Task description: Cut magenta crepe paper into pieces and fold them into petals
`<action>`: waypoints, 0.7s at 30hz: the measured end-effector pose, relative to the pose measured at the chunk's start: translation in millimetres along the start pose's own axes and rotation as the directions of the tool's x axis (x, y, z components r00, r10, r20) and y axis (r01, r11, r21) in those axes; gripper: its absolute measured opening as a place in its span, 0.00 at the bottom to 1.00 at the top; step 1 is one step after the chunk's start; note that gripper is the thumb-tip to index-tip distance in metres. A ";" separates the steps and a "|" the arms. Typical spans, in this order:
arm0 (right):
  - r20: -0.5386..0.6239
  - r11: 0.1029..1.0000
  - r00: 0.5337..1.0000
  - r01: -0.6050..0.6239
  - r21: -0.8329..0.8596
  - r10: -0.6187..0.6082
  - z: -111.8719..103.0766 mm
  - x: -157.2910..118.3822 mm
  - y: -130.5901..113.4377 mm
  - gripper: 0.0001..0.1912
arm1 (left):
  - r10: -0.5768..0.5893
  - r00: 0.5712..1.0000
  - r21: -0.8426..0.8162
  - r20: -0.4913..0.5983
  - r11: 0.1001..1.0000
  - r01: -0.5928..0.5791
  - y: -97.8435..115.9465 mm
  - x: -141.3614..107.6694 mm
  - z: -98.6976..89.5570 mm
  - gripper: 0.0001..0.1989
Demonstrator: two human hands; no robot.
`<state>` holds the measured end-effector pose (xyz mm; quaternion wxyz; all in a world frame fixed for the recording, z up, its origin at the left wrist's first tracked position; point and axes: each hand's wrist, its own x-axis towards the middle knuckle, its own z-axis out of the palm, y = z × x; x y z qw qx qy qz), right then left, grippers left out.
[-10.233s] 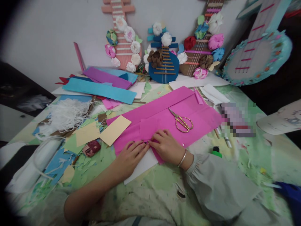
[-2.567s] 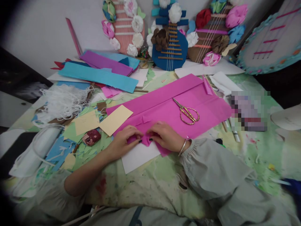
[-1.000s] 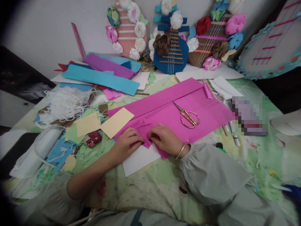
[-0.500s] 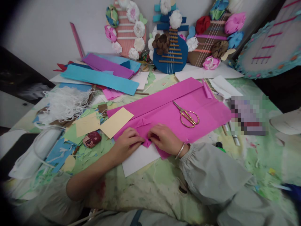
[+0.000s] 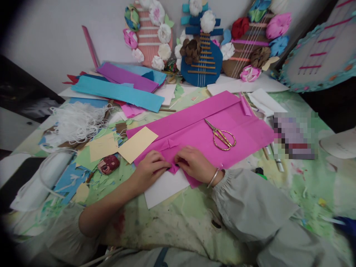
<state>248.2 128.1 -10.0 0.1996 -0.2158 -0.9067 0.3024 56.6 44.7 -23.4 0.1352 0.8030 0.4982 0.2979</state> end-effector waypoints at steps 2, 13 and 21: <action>0.001 1.000 1.000 0.000 -0.002 0.000 0.5 -0.2 0.4 0.06 | -0.005 1.000 -0.001 0.002 1.000 0.005 0.1 0.0 0.1 0.09; 0.013 1.000 1.000 -0.010 -0.004 0.010 -0.1 0.1 0.0 0.06 | 0.029 0.999 0.020 -0.018 0.999 -0.029 0.6 -0.3 1.4 0.09; 0.032 1.000 0.999 0.006 -0.024 -0.005 -0.4 0.6 -0.2 0.06 | 0.080 0.996 0.253 0.048 0.963 -0.090 11.8 -3.0 -2.3 0.10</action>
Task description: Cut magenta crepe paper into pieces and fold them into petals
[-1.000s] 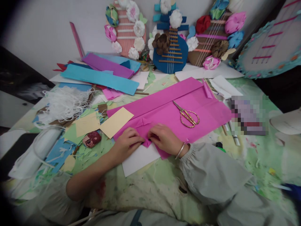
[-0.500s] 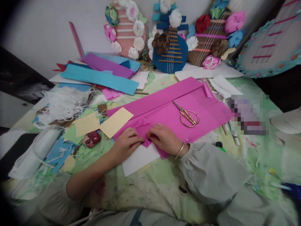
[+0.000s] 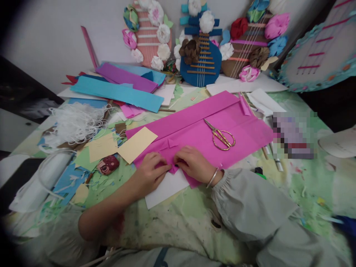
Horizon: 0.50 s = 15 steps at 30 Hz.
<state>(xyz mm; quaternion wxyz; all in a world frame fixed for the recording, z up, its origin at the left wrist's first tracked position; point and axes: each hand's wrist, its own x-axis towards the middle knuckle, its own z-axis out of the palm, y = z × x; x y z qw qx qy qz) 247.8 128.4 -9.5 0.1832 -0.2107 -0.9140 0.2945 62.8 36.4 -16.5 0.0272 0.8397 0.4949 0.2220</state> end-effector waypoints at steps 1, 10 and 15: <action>-0.001 1.000 1.000 0.000 0.003 0.000 -0.3 0.0 -0.2 0.06 | 0.018 1.000 0.042 0.006 0.999 -0.018 2.0 -0.4 -1.2 0.11; 0.012 1.000 1.000 -0.003 0.004 0.003 -0.1 -0.8 0.6 0.06 | 0.080 0.983 0.370 0.168 0.919 -0.138 22.0 -14.3 -3.7 0.16; 0.011 1.000 1.000 0.012 0.004 -0.012 -0.5 -0.4 0.8 0.06 | 0.045 0.986 0.455 0.161 0.883 -0.115 33.5 -22.2 2.0 0.19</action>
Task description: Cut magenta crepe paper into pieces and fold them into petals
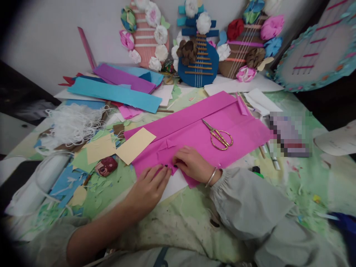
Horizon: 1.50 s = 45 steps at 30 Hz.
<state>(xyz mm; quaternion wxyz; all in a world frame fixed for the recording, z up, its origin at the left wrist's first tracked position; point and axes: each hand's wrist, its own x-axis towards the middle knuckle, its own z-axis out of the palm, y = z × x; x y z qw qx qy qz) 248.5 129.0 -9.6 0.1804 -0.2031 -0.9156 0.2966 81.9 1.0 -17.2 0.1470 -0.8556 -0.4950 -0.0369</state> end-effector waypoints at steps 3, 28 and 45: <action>-0.002 1.000 1.000 0.010 0.008 -0.010 -0.3 0.1 0.2 0.07 | -0.026 0.999 0.033 -0.021 0.999 0.026 7.1 -3.1 1.8 0.20; -0.005 1.000 1.000 -0.002 0.000 0.002 0.2 0.7 0.8 0.05 | -0.049 0.999 0.056 0.010 0.997 0.049 21.0 -10.2 3.7 0.21; -0.009 1.000 1.000 0.002 -0.009 -0.002 2.1 0.9 3.0 0.06 | -0.062 0.998 0.005 -0.020 0.998 0.062 18.7 -6.9 3.1 0.17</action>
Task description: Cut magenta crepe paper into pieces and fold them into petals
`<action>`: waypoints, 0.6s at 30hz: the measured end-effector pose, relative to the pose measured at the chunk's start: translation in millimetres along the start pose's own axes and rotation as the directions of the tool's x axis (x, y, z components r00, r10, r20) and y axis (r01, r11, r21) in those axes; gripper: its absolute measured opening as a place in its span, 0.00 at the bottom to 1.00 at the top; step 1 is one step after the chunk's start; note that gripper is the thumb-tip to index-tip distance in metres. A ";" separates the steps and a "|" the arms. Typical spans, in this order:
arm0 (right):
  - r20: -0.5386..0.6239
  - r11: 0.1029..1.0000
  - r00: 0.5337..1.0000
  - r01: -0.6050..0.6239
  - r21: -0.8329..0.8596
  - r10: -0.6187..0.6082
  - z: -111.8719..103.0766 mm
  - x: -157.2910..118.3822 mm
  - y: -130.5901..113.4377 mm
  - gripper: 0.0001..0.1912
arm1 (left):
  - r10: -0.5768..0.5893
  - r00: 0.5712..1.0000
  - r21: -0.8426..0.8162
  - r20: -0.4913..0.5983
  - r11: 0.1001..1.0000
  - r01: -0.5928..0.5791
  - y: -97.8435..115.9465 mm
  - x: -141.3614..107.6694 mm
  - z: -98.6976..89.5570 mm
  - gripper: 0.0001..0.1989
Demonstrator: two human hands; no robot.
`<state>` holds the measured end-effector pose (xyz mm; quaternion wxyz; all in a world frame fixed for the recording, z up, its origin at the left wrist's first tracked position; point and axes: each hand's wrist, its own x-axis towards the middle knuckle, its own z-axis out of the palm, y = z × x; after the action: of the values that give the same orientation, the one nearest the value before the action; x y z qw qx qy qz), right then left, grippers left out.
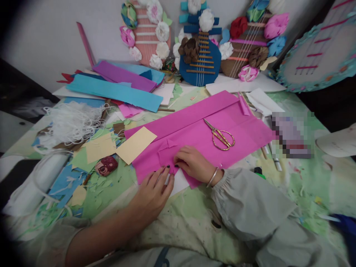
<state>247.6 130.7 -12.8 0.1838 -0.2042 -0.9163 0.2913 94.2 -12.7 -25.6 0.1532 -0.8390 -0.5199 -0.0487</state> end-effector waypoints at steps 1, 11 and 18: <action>0.000 1.000 1.000 -0.001 0.001 0.001 0.1 0.0 0.1 0.06 | 0.001 1.000 -0.003 0.015 1.000 -0.001 -0.5 0.1 -0.6 0.17; 0.003 1.000 1.000 -0.011 0.007 0.011 0.3 0.0 0.0 0.05 | 0.016 0.998 -0.028 0.055 1.000 -0.014 -4.1 0.8 -3.4 0.18; 0.001 1.000 1.000 -0.017 0.006 0.017 0.1 0.0 -0.3 0.05 | -0.003 0.997 -0.131 0.071 0.991 0.012 -10.5 1.9 -3.6 0.20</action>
<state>247.5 130.4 -12.8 0.1815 -0.2113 -0.9137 0.2959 86.0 -7.8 -19.6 0.0790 -0.8464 -0.5239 -0.0535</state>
